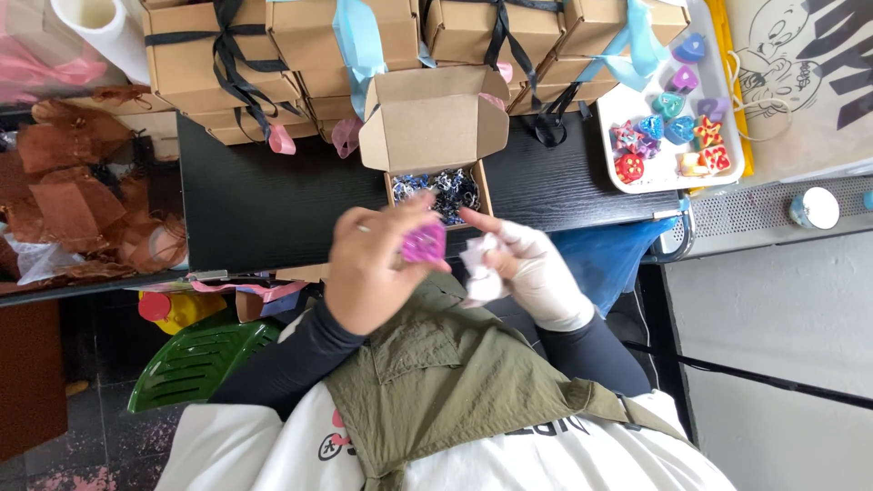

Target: Packing cardboard gift boxes with colorful heart-shaped wax melts, filler material, and ribbons.

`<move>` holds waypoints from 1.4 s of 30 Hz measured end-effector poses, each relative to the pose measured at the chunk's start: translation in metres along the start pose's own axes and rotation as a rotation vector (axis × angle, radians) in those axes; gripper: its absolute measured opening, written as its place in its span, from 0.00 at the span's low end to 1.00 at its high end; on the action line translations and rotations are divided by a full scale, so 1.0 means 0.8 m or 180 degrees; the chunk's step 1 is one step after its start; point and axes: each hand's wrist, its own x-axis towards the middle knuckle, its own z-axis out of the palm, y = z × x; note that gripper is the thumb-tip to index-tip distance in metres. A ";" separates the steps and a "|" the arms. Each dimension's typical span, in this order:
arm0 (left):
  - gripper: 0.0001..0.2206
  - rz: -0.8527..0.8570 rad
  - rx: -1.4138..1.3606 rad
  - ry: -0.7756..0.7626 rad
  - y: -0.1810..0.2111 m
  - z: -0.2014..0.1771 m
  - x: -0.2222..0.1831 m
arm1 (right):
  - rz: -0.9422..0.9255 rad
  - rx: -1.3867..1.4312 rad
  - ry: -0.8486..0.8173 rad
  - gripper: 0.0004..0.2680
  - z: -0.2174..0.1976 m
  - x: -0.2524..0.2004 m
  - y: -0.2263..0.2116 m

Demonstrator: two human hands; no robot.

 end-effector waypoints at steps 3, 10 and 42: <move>0.27 -0.0465 0.0212 0.0397 -0.029 -0.009 -0.008 | 0.0373 -0.0438 0.0484 0.13 -0.025 -0.010 -0.031; 0.24 -0.0978 0.0939 0.0631 -0.119 -0.009 -0.048 | -0.1382 -0.4012 0.3103 0.12 -0.209 -0.024 -0.070; 0.23 -0.1032 0.1501 0.0284 -0.129 0.008 -0.048 | -0.0270 -0.7168 0.2892 0.13 -0.457 0.068 -0.164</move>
